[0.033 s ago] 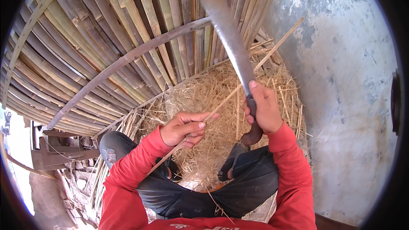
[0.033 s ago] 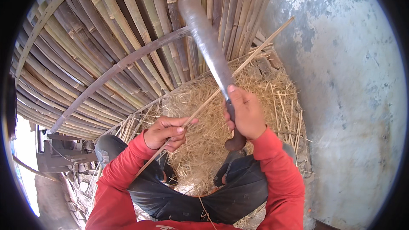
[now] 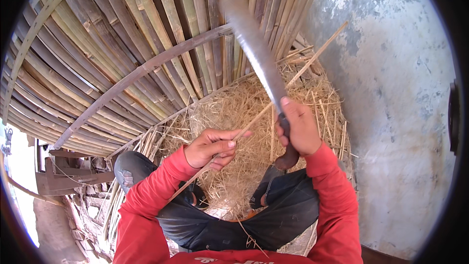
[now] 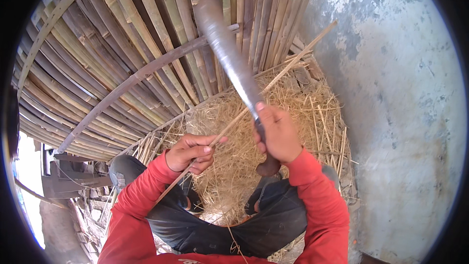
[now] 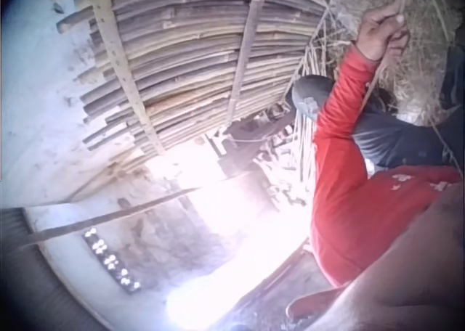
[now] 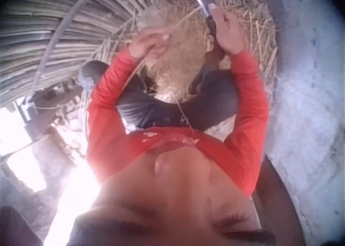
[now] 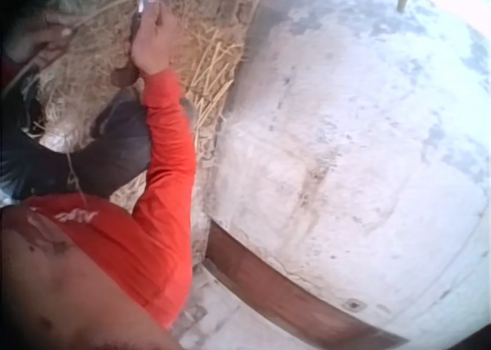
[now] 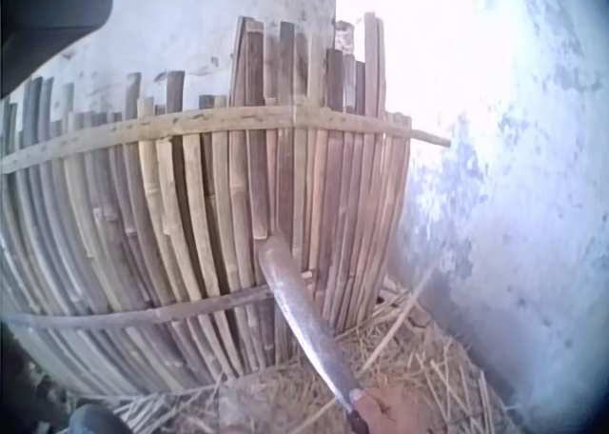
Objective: The person uses a large knife to strip thin pieces of bark or outer fibers from a long wooden stick while sitting on straw, holding the stick between their knees and hands.
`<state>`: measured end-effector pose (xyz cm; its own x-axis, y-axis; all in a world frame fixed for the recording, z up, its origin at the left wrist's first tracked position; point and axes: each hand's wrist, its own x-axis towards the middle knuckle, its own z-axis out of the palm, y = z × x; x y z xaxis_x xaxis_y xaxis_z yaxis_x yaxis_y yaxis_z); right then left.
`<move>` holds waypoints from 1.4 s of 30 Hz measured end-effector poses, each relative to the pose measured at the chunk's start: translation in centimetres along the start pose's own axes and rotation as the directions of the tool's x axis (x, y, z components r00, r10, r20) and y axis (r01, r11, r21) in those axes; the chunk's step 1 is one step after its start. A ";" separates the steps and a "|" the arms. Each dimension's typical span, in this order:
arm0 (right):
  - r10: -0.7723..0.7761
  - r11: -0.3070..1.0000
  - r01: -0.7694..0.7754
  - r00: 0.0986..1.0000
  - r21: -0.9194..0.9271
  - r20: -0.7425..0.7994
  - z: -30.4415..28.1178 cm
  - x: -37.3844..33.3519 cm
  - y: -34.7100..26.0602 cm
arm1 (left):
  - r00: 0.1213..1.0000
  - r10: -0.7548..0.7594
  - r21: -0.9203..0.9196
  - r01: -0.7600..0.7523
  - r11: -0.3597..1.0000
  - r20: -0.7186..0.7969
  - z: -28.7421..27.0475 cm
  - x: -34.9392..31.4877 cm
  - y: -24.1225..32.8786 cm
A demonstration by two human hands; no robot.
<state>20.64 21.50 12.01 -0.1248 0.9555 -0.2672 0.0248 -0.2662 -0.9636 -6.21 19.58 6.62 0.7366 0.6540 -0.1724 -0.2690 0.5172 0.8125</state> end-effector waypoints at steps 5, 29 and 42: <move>-0.052 0.985 0.077 0.987 -0.156 0.154 1.3 0.2 1.1 | 1.000 -0.007 -0.010 0.007 1.000 -0.029 -0.7 0.0 -0.4; -0.039 0.850 0.231 0.924 0.474 -0.381 -2.3 3.1 1.2 | 0.693 0.721 1.000 0.000 0.021 -0.015 1.4 -1.8 11.5; 0.376 0.826 -0.293 0.923 0.481 -0.085 0.8 6.7 9.3 | 0.797 0.296 0.833 -0.415 -0.367 0.527 22.8 18.7 7.7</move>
<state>19.21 25.30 1.29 -0.0217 0.7922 -0.6099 -0.4199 -0.5609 -0.7135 19.62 23.20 22.30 0.8344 0.3830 0.3965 0.3099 -0.9207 0.2372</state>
